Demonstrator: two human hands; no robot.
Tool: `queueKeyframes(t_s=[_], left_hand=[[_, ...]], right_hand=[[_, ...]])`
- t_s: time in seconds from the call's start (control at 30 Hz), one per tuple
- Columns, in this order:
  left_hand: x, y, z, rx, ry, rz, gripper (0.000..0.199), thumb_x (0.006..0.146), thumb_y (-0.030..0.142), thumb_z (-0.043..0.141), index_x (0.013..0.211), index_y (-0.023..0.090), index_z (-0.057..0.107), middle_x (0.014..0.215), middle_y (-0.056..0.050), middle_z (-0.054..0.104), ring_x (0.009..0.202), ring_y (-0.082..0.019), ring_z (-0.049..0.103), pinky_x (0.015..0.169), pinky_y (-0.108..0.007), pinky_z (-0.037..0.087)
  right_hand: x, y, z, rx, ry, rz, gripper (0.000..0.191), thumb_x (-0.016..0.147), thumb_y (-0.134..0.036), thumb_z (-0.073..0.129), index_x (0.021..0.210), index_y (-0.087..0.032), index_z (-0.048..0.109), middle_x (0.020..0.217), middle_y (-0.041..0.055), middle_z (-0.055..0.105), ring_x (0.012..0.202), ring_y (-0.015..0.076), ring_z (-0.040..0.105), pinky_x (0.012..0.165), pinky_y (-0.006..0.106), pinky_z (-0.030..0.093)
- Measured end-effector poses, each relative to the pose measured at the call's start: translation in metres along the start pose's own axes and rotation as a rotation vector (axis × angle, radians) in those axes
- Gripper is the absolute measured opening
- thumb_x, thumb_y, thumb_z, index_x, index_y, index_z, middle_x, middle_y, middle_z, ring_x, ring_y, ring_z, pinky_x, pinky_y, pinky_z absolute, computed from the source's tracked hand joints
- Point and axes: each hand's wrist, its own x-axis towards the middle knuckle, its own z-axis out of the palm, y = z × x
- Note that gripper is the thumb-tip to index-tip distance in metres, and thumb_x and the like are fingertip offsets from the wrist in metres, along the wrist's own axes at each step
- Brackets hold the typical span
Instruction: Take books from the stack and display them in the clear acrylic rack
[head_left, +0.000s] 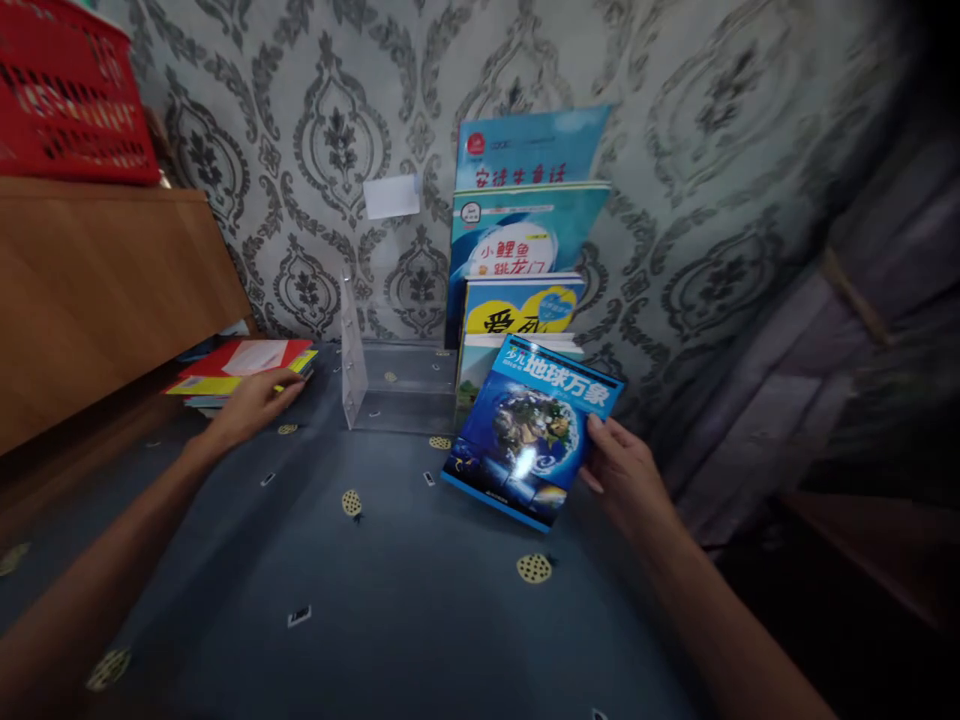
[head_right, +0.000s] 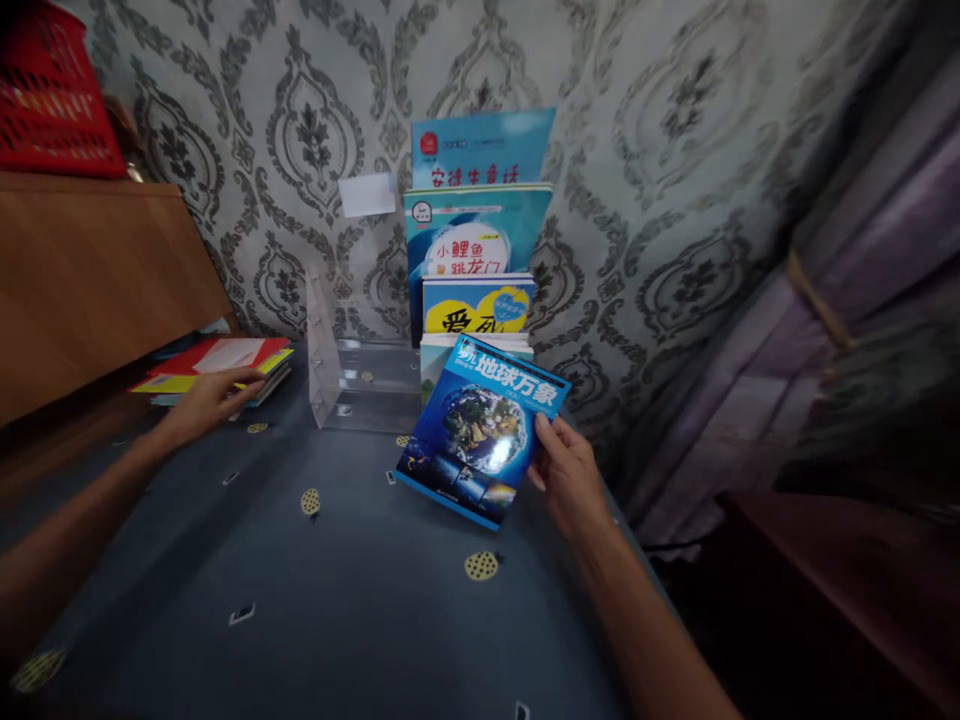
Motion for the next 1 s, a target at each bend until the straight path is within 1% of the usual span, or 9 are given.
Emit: queueKeyframes(t_s=[0.1,0.2,0.27,0.33,0.4,0.5,0.73,0.83,1.0], left_hand=[[-0.01,0.067,0.022,-0.277,-0.032,0.195,0.04,0.092,0.051,0.042,0.108,0.023,0.066,0.107,-0.004,0.073,0.1,-0.024,0.066,0.088,-0.035,0.051],[-0.004,0.129,0.049,-0.474,-0.052,0.319,0.038,0.092,0.045,0.047,0.118,0.022,0.061,0.116,-0.007,0.072,0.103,-0.024,0.067,0.086,-0.035,0.054],[0.011,0.157,0.066,-0.522,0.02,0.337,0.042,0.091,0.041,0.051,0.127,0.019,0.055,0.126,-0.011,0.067,0.113,-0.026,0.064,0.093,-0.039,0.051],[0.03,0.174,0.081,-0.561,0.076,0.329,0.04,0.09,0.035,0.052,0.126,0.016,0.053,0.129,-0.014,0.065,0.119,-0.026,0.061,0.097,-0.04,0.05],[0.048,0.185,0.092,-0.613,0.078,0.311,0.034,0.091,0.03,0.051,0.122,0.016,0.054,0.125,-0.013,0.067,0.115,-0.025,0.062,0.094,-0.038,0.051],[0.065,0.193,0.104,-0.594,0.044,0.282,0.022,0.091,0.026,0.051,0.109,0.017,0.058,0.109,-0.011,0.072,0.101,-0.024,0.067,0.087,-0.037,0.052],[0.072,0.194,0.122,-0.483,0.054,0.272,0.022,0.089,0.03,0.058,0.108,0.019,0.06,0.095,-0.008,0.072,0.09,-0.026,0.066,0.081,-0.035,0.05],[0.076,0.19,0.125,-0.486,0.067,0.289,0.021,0.091,0.034,0.057,0.106,0.02,0.062,0.095,-0.007,0.073,0.091,-0.026,0.067,0.081,-0.035,0.05],[0.083,0.187,0.127,-0.479,0.072,0.316,0.027,0.093,0.041,0.055,0.11,0.02,0.062,0.103,-0.009,0.073,0.098,-0.028,0.068,0.085,-0.036,0.05]], right_hand=[[0.006,0.002,-0.009,0.008,0.022,-0.023,0.047,0.056,-0.053,0.09,0.068,-0.019,0.06,0.054,-0.0072,0.047,0.036,0.0031,0.033,0.024,0.013,0.019],[0.008,0.001,-0.014,0.018,0.042,-0.025,0.048,0.055,-0.053,0.091,0.071,-0.019,0.062,0.054,-0.0081,0.047,0.035,0.0024,0.032,0.024,0.012,0.019],[0.008,-0.001,-0.017,0.032,0.044,-0.015,0.047,0.054,-0.052,0.092,0.073,-0.019,0.062,0.054,-0.0086,0.047,0.035,0.0024,0.033,0.024,0.012,0.02],[0.008,-0.004,-0.019,0.058,0.051,-0.013,0.047,0.054,-0.051,0.092,0.073,-0.019,0.063,0.054,-0.0087,0.048,0.035,0.0023,0.034,0.024,0.012,0.021],[0.01,-0.005,-0.023,0.09,0.064,-0.02,0.048,0.053,-0.051,0.092,0.075,-0.019,0.064,0.056,-0.0079,0.053,0.035,0.0023,0.035,0.023,0.012,0.02],[0.014,-0.006,-0.03,0.135,0.073,-0.033,0.046,0.055,-0.05,0.091,0.078,-0.019,0.065,0.061,-0.0064,0.059,0.035,0.0028,0.039,0.023,0.012,0.02],[0.022,-0.001,-0.042,0.193,0.069,-0.036,0.042,0.058,-0.045,0.09,0.081,-0.02,0.066,0.069,-0.0056,0.066,0.036,0.0027,0.042,0.023,0.012,0.021],[0.023,0.001,-0.045,0.179,0.071,-0.035,0.04,0.059,-0.045,0.09,0.081,-0.021,0.066,0.07,-0.0057,0.067,0.036,0.0026,0.043,0.023,0.011,0.022],[0.023,0.004,-0.044,0.124,0.048,-0.021,0.041,0.061,-0.049,0.088,0.083,-0.02,0.067,0.07,-0.0041,0.067,0.036,0.0037,0.044,0.023,0.012,0.022]])
